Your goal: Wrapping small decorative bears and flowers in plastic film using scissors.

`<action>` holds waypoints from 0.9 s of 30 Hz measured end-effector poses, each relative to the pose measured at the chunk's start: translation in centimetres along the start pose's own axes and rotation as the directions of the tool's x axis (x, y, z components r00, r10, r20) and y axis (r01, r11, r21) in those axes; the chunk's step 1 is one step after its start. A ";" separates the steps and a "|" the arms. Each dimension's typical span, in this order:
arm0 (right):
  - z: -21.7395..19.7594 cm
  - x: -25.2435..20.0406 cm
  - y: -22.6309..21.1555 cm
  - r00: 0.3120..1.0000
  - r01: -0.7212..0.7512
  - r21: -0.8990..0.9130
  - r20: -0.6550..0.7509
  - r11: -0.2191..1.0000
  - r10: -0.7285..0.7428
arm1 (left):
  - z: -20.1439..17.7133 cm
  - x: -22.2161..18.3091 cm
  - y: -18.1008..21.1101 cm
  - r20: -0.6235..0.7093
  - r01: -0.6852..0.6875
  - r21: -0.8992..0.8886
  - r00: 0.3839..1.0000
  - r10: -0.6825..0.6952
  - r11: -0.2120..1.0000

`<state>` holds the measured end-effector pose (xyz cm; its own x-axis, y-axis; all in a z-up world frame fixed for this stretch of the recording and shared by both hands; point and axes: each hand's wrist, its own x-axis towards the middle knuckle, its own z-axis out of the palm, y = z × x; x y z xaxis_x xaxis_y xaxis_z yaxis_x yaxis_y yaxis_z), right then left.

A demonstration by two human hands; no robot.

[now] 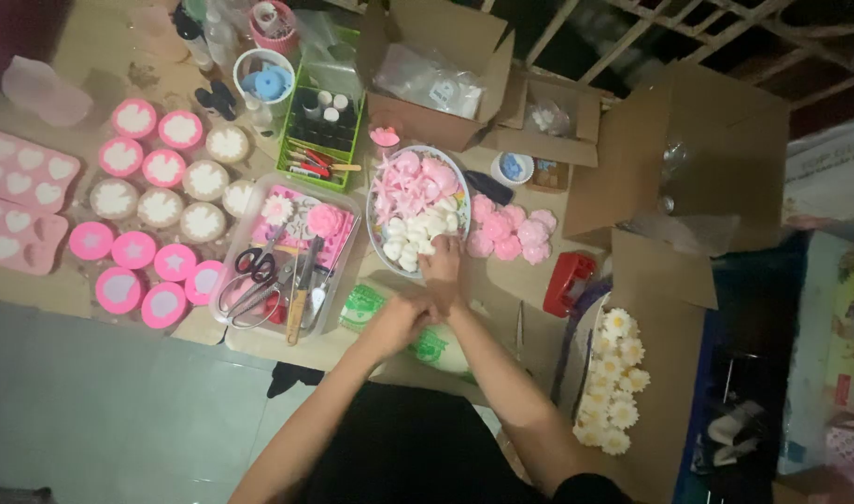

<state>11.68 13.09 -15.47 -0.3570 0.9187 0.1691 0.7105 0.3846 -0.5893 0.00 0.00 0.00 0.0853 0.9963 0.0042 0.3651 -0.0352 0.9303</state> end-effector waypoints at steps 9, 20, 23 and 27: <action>-1.3 0.2 -1.2 0.987 -0.085 -0.035 0.134 0.996 0.089 | 0.3 0.9 -2.1 0.022 -0.065 0.066 0.998 0.064 0.996; 2.6 -1.7 5.4 0.995 0.045 0.241 0.073 0.969 -0.064 | 1.0 2.7 -5.3 0.089 -0.099 0.032 0.991 0.096 0.995; 2.3 -1.8 6.8 0.991 -0.084 0.386 0.125 0.919 0.038 | 0.7 3.5 -5.7 0.104 -0.194 0.027 0.976 0.190 0.981; 2.7 -1.6 11.7 0.958 -0.265 0.561 0.245 0.785 0.149 | 0.9 5.5 -7.0 0.206 -0.173 0.100 0.967 0.150 0.980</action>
<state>18.91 15.89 -24.76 -0.3848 0.9153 -0.1187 0.3122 0.0080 -0.9500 -1.30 5.62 -6.85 0.3282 0.9422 0.0679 0.4360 -0.2149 0.8739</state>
